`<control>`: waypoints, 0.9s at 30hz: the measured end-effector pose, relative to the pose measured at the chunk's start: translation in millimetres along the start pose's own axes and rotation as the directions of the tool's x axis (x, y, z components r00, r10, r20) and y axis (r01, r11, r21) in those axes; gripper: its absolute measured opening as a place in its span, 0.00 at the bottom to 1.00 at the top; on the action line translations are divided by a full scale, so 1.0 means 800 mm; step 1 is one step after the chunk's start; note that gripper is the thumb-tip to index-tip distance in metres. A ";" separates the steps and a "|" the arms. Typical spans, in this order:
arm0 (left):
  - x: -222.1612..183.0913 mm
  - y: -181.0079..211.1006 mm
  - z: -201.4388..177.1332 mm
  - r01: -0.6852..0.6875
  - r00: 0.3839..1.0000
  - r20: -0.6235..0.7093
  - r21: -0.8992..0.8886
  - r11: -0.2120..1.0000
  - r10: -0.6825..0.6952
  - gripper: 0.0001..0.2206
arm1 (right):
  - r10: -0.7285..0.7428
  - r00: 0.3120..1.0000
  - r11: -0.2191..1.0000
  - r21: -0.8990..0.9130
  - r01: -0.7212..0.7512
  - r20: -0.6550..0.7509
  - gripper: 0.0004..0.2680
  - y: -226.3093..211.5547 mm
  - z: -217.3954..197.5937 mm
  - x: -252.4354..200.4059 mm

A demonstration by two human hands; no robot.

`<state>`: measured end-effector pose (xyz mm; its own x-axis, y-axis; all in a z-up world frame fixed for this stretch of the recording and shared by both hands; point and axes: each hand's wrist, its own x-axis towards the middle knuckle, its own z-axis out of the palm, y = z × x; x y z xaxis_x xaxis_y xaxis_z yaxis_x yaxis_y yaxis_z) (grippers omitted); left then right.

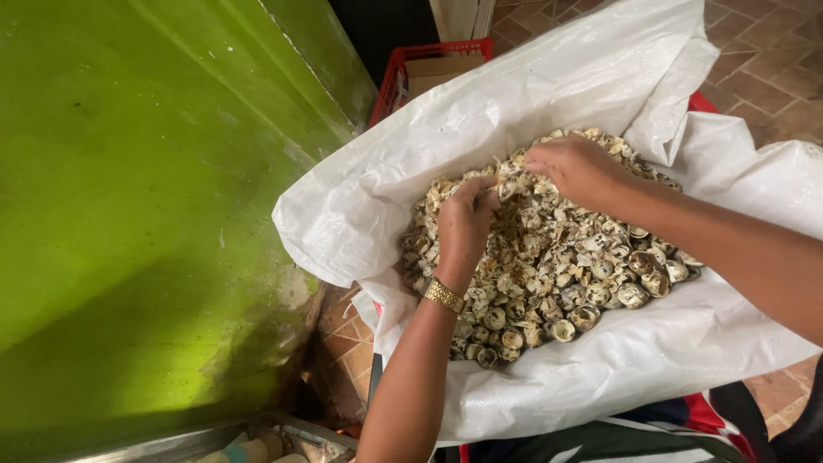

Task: A person is manually sorting through a large bag of quail eggshells, sifting and inspecting the pieces with both hands.

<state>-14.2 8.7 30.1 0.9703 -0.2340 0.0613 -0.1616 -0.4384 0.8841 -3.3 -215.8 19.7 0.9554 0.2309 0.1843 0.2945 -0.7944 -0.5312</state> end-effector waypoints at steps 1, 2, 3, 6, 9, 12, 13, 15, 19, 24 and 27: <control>0.002 -0.008 0.005 0.001 1.000 0.002 0.000 1.000 -0.001 0.07 | 0.002 1.000 1.000 0.001 -0.002 0.000 0.08 -0.014 -0.009 -0.003; 0.003 -0.017 0.010 -0.005 1.000 0.019 0.007 1.000 0.005 0.06 | 0.047 0.999 0.998 0.041 -0.047 -0.001 0.09 -0.027 -0.019 -0.006; 0.004 -0.025 0.015 -0.012 0.999 0.036 0.014 1.000 0.011 0.07 | 0.091 0.996 0.992 0.082 -0.091 0.000 0.10 -0.041 -0.028 -0.009; 0.009 -0.036 0.018 -0.009 0.997 0.076 0.034 0.999 0.006 0.08 | 0.085 0.996 0.988 0.127 -0.086 0.014 0.09 -0.057 -0.042 -0.013; 0.013 -0.047 0.017 -0.020 0.996 0.086 0.135 0.991 0.008 0.11 | 0.061 0.998 0.986 0.156 -0.065 0.032 0.10 -0.029 -0.024 0.002; 0.013 -0.047 0.014 -0.048 0.996 0.086 0.154 0.987 0.035 0.11 | 0.148 0.980 0.975 0.143 -0.167 0.132 0.09 -0.052 -0.048 -0.003; 0.015 -0.043 0.013 -0.050 0.996 0.086 0.154 0.987 0.037 0.11 | 0.149 0.980 0.976 0.143 -0.167 0.130 0.09 -0.058 -0.055 -0.004; 0.014 -0.038 0.011 -0.039 0.995 0.091 0.113 0.993 0.029 0.15 | 0.116 0.984 0.980 0.144 -0.135 0.133 0.11 -0.069 -0.065 -0.010; 0.012 -0.038 0.007 -0.042 0.996 0.077 0.105 0.994 0.034 0.16 | 0.141 0.985 0.984 0.096 -0.150 0.099 0.12 -0.083 -0.080 -0.017; 0.018 -0.045 0.013 -0.037 0.999 0.034 0.062 0.997 0.035 0.20 | -0.023 0.998 0.998 -0.060 0.027 0.066 0.09 -0.045 -0.052 -0.001; 0.014 -0.048 0.013 -0.103 0.994 0.055 0.088 0.991 0.099 0.18 | -0.056 0.969 0.990 -0.114 0.086 0.241 0.10 -0.040 -0.035 -0.004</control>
<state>1.2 14.2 -8.1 0.9384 -0.3231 0.1227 -0.2759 -0.4867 0.8289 -16.7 -207.0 59.3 0.9146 0.4042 0.0090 0.3709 -0.8303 -0.4160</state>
